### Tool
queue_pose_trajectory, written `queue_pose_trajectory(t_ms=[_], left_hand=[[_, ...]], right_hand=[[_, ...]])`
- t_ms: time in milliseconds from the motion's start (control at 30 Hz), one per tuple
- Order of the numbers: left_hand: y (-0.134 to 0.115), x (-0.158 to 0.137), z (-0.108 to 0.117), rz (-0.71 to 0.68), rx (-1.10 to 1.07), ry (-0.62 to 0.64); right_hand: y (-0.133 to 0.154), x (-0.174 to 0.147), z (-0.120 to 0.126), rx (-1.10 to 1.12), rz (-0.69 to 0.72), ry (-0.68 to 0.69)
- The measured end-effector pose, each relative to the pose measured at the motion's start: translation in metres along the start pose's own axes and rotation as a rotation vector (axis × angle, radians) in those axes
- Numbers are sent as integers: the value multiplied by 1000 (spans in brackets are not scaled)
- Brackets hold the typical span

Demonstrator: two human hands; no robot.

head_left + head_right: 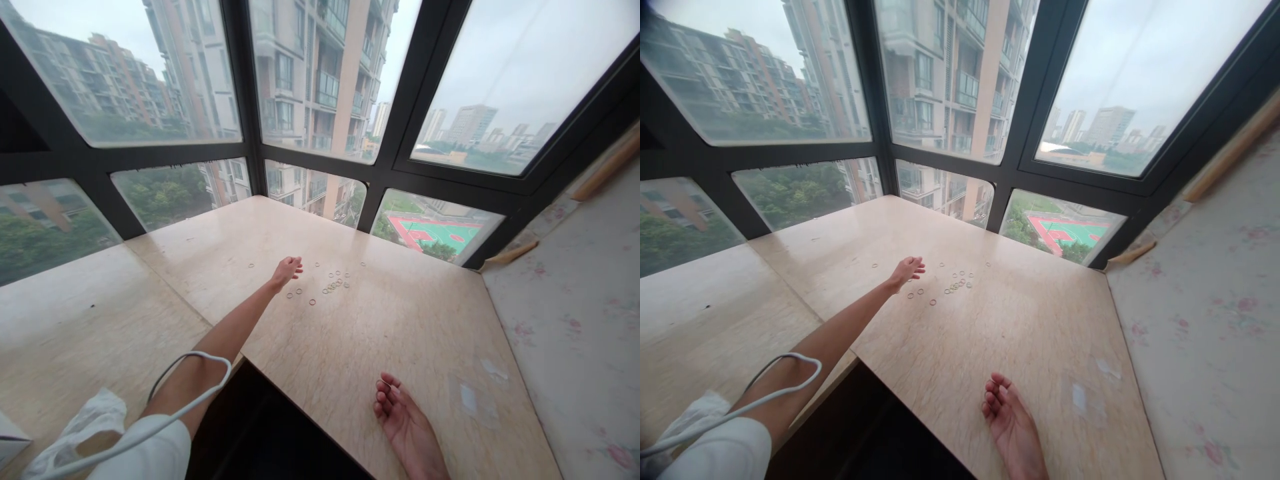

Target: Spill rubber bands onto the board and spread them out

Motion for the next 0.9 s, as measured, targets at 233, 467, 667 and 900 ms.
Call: queue_pose_trajectory(t_ms=[233,467,667,900], left_hand=[[-13,-31,-44,-199,273,103],[-50,-31,-110,-331,547,190],[-50,-14,-124,-257,470,211],[-22,5,-92,-95,253,151]], right_hand=[[-1,1,2,-9,0,-7],[-1,0,-1,19,-2,9],[-2,2,-2,32,1,8],[-8,3,5,36,-21,-8]])
Point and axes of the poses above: each hand's wrist, its own x-axis towards the middle knuckle, its own z-axis out of the back of the hand, y = z × x, the point moved 9 cm from there along x, towards the middle knuckle, and after that the axes turned 4 degrees about z, right-handed, at the moved point
